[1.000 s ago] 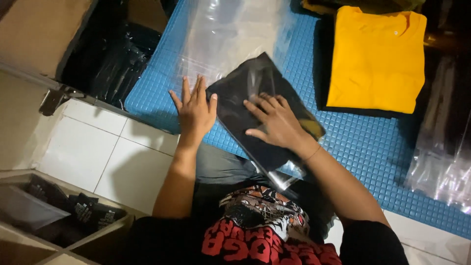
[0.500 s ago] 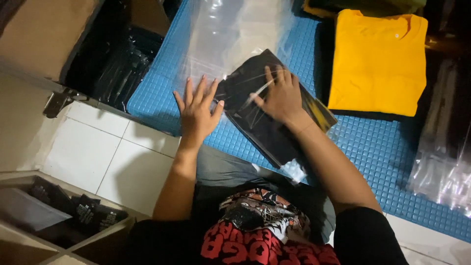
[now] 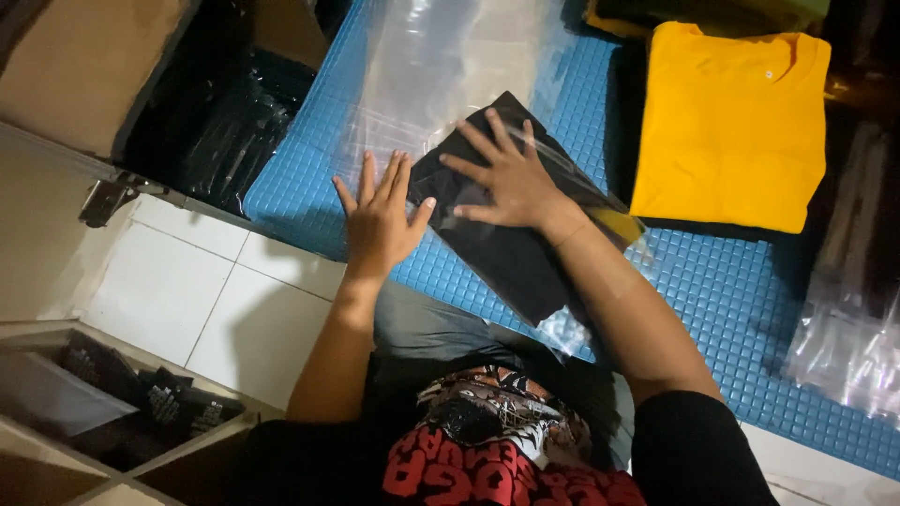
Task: The person folds black and yellow t-shirts and places each into a clear plastic bag on a blue mat. They smooth the shirts inside the bags and set the packaged items aside. The process repeats for several shirts.
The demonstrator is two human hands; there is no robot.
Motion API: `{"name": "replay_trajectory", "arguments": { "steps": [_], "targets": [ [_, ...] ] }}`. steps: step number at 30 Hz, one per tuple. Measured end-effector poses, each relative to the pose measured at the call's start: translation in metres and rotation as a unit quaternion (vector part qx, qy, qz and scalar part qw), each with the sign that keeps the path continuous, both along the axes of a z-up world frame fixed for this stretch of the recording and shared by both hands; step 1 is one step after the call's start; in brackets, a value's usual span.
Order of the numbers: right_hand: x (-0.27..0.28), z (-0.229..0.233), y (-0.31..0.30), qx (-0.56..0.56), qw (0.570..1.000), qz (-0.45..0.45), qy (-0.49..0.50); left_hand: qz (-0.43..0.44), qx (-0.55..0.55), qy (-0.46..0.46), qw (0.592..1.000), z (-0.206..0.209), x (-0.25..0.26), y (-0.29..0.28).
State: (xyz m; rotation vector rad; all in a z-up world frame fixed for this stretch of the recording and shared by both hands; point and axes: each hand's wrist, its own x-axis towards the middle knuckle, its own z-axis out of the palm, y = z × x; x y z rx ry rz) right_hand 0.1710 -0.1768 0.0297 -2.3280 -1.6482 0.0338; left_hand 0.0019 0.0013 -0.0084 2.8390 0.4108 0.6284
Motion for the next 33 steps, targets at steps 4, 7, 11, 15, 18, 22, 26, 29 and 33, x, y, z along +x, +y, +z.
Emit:
{"name": "replay_trajectory", "arguments": {
  "steps": [4, 7, 11, 15, 18, 22, 26, 29, 33],
  "targets": [
    [-0.010, -0.003, 0.004, -0.015, 0.996, 0.083, -0.036, 0.000, -0.003, -0.002, 1.000, 0.006, -0.001, -0.003],
    [-0.011, -0.011, 0.005, 0.002, 0.993, 0.098, -0.067, 0.006, 0.002, 0.003, 1.000, 0.017, -0.001, -0.006],
    [-0.026, -0.005, 0.008, -0.088, 0.992, 0.048, -0.080, -0.012, 0.011, -0.015, 1.000, 0.012, -0.002, -0.006],
    [-0.032, -0.014, 0.018, -0.107, 0.992, 0.003, -0.070, -0.001, 0.061, -0.033, 0.998, -0.001, 0.002, -0.004],
    [-0.033, -0.014, 0.018, -0.100, 0.991, -0.026, -0.090, -0.007, 0.075, -0.049, 0.996, -0.002, -0.001, -0.004],
    [-0.026, -0.014, 0.016, -0.068, 0.996, -0.043, -0.031, -0.015, 0.070, -0.047, 0.996, -0.002, 0.001, -0.003],
    [-0.015, -0.009, 0.012, -0.089, 0.996, -0.019, -0.006, -0.066, 0.032, -0.008, 0.997, 0.003, 0.002, -0.003],
    [-0.012, -0.002, 0.013, -0.056, 0.994, -0.081, 0.053, -0.076, 0.025, 0.025, 0.996, -0.002, 0.006, -0.001],
    [-0.009, -0.008, 0.018, -0.087, 0.988, -0.127, 0.001, -0.070, 0.021, 0.059, 0.996, -0.003, 0.009, 0.000]
  ]
}}
